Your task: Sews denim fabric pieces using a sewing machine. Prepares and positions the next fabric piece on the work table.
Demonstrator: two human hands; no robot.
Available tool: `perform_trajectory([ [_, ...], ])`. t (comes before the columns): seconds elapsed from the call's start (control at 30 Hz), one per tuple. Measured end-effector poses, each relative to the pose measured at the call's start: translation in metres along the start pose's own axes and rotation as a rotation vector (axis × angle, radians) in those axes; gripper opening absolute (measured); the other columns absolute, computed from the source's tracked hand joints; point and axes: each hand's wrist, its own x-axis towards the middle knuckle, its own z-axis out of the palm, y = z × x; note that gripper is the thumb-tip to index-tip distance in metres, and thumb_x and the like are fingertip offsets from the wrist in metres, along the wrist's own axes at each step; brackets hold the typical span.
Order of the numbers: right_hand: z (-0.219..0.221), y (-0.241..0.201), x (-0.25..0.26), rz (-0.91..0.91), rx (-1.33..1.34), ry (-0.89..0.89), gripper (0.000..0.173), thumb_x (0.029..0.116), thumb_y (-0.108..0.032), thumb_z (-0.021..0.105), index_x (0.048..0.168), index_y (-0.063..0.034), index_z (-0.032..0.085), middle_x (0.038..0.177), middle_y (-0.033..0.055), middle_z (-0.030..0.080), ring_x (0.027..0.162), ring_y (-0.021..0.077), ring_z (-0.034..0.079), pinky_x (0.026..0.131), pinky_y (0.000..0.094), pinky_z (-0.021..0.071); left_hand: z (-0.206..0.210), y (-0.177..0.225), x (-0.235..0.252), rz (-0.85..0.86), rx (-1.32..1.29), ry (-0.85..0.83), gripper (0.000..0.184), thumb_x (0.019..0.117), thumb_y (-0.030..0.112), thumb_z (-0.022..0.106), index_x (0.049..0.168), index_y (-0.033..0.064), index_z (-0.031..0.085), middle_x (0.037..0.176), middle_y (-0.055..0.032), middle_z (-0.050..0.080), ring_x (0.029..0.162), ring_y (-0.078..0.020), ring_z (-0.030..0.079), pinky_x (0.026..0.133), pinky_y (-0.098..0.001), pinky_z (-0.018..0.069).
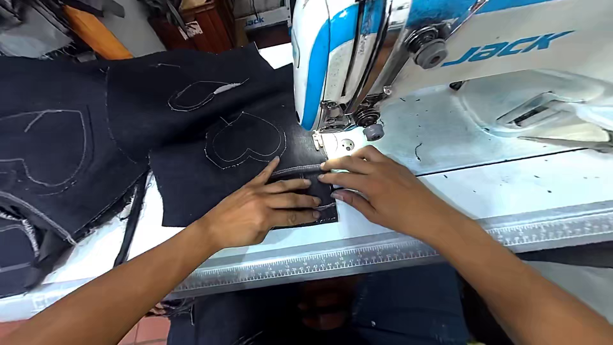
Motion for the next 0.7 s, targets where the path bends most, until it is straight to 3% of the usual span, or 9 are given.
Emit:
perform_trajectory([
  [0.13, 0.005, 0.016, 0.000, -0.041, -0.013, 0.046, 0.036, 0.1042, -0.040, 0.047, 0.123, -0.0267, 0.074, 0.136, -0.0032, 0.066, 0.120, 0.0232, 0.060, 0.093, 0.0404, 0.0514, -0.002, -0.015, 0.010, -0.035, 0.052, -0.001, 0.049, 0.0943, 0.002, 0.050, 0.132, 0.0258, 0.071, 0.145, 0.0095, 0.061, 0.148, -0.0205, 0.043, 0.123, -0.0665, 0.0228],
  [0.23, 0.005, 0.010, -0.001, 0.005, -0.076, 0.061, 0.037, 0.1035, -0.041, 0.046, 0.122, -0.0273, 0.075, 0.128, 0.0013, 0.067, 0.117, 0.0256, 0.060, 0.087, 0.0434, 0.0499, -0.003, -0.026, 0.017, -0.078, 0.057, 0.006, 0.050, 0.0961, 0.003, 0.049, 0.136, 0.0274, 0.068, 0.146, 0.0087, 0.060, 0.147, -0.0212, 0.044, 0.122, -0.0682, 0.0229],
  [0.4, 0.005, 0.011, 0.002, 0.091, -0.098, 0.039, 0.042, 0.1022, -0.049, 0.047, 0.128, -0.0284, 0.072, 0.128, 0.0039, 0.065, 0.118, 0.0278, 0.058, 0.089, 0.0456, 0.0487, -0.009, -0.052, 0.029, -0.099, 0.088, -0.006, 0.055, 0.0960, 0.000, 0.045, 0.141, 0.0274, 0.064, 0.147, 0.0071, 0.059, 0.147, -0.0241, 0.044, 0.121, -0.0703, 0.0218],
  [0.57, 0.007, 0.013, 0.002, 0.119, -0.101, 0.068, 0.045, 0.0990, -0.053, 0.049, 0.127, -0.0265, 0.073, 0.129, 0.0054, 0.065, 0.118, 0.0290, 0.058, 0.092, 0.0470, 0.0498, -0.013, -0.086, 0.036, -0.049, 0.113, 0.045, 0.050, 0.0978, 0.001, 0.046, 0.135, 0.0263, 0.068, 0.143, 0.0064, 0.062, 0.143, -0.0208, 0.049, 0.122, -0.0657, 0.0254],
  [0.63, 0.007, 0.015, 0.002, 0.110, -0.083, 0.087, 0.045, 0.0979, -0.052, 0.052, 0.124, -0.0241, 0.075, 0.128, 0.0055, 0.066, 0.118, 0.0289, 0.059, 0.093, 0.0477, 0.0510, -0.028, -0.087, 0.042, -0.036, 0.156, -0.052, 0.056, 0.0940, -0.005, 0.048, 0.137, 0.0257, 0.067, 0.146, 0.0048, 0.061, 0.143, -0.0218, 0.049, 0.121, -0.0654, 0.0277],
  [0.7, 0.008, 0.015, 0.001, 0.111, -0.059, 0.092, 0.045, 0.0974, -0.052, 0.053, 0.123, -0.0218, 0.075, 0.128, 0.0066, 0.067, 0.118, 0.0299, 0.060, 0.094, 0.0491, 0.0511, -0.060, -0.076, 0.053, -0.007, 0.271, -0.269, 0.060, 0.0909, -0.009, 0.052, 0.140, 0.0230, 0.065, 0.149, 0.0010, 0.058, 0.143, -0.0273, 0.050, 0.117, -0.0649, 0.0321],
])
